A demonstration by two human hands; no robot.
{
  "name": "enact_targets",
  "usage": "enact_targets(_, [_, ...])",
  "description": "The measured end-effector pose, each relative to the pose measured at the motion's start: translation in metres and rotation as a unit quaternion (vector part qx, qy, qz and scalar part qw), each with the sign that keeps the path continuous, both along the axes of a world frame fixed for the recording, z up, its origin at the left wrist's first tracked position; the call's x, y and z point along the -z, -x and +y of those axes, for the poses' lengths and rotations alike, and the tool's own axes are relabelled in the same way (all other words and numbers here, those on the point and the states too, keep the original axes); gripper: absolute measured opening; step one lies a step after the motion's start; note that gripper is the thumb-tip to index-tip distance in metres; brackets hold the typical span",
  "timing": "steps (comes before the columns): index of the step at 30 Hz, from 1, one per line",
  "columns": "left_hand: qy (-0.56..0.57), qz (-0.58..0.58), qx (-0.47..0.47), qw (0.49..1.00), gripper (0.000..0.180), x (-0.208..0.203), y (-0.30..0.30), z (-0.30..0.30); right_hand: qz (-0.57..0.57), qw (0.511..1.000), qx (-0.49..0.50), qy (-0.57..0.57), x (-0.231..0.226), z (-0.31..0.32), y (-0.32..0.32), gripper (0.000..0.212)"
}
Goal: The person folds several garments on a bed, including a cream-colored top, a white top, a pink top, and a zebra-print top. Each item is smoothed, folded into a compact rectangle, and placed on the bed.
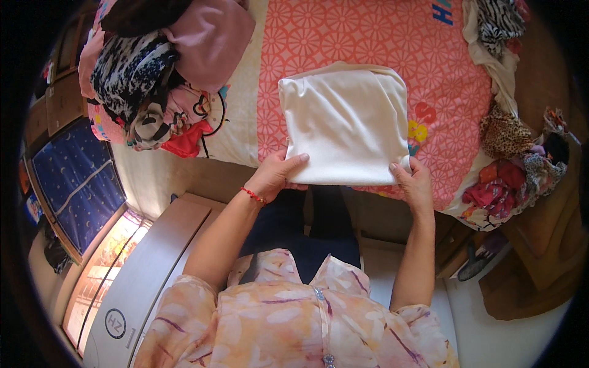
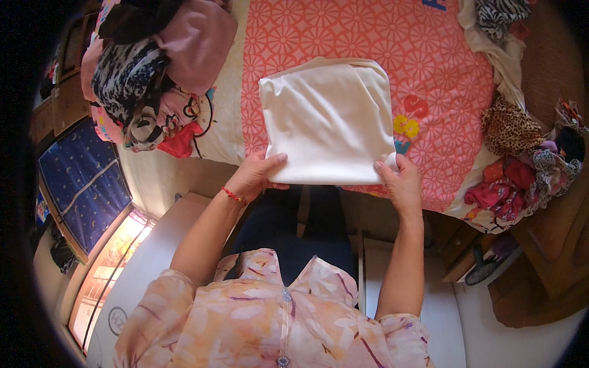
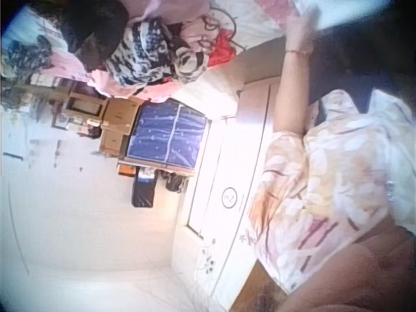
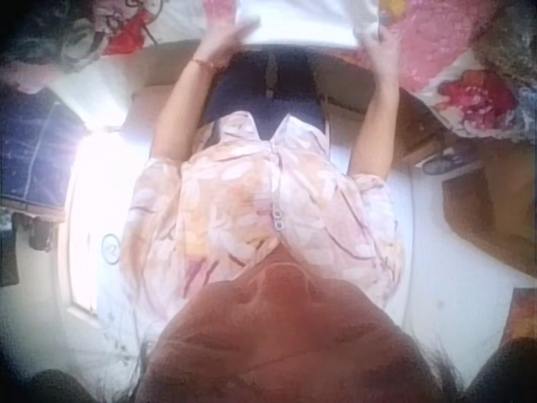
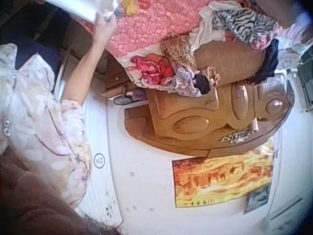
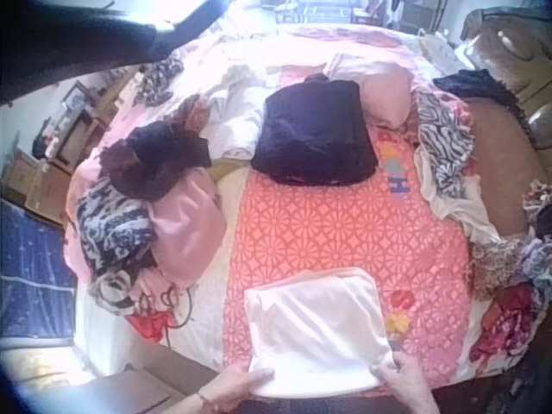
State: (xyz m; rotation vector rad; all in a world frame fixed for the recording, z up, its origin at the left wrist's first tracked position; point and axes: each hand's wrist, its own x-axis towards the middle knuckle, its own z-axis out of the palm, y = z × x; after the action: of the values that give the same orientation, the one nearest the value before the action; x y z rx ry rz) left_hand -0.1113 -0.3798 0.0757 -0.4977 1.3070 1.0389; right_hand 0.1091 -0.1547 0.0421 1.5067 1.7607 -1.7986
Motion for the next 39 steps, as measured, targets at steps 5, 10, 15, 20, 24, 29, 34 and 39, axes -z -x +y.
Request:
enact_targets(5, [-0.032,0.037,0.045,0.998,0.044,-0.009,0.020,0.004,0.126,0.986,0.088,0.057,-0.034,0.010,0.049,0.023])
enact_targets(10, [-0.198,0.190,-0.019,0.961,0.038,-0.040,0.102,0.058,0.312,0.935,0.123,0.115,-0.058,0.068,0.127,0.029])
enact_targets(15, [-0.229,0.305,-0.025,0.924,0.037,-0.047,0.093,0.056,0.327,0.933,0.149,0.030,-0.078,0.047,0.119,0.034])
enact_targets(20, [-0.095,0.310,0.071,0.943,0.026,0.032,0.014,0.004,0.146,0.973,0.164,0.069,0.004,-0.008,0.042,0.026])
enact_targets(24, [-0.072,0.253,-0.034,0.964,0.023,0.032,-0.012,-0.004,0.153,0.957,0.216,0.116,-0.005,-0.019,0.037,0.024])
enact_targets(29, [-0.052,0.306,0.078,0.947,0.019,0.048,-0.019,-0.026,0.072,0.990,0.100,0.070,0.025,-0.019,0.011,0.020])
enact_targets(34, [0.027,0.333,0.075,0.940,0.024,0.054,-0.007,-0.045,0.099,0.977,0.098,-0.162,0.030,-0.015,0.001,0.029])
enact_targets(39, [-0.024,0.328,-0.034,0.944,0.041,0.049,0.008,-0.018,0.135,0.969,0.136,-0.155,0.022,0.003,0.040,0.039])
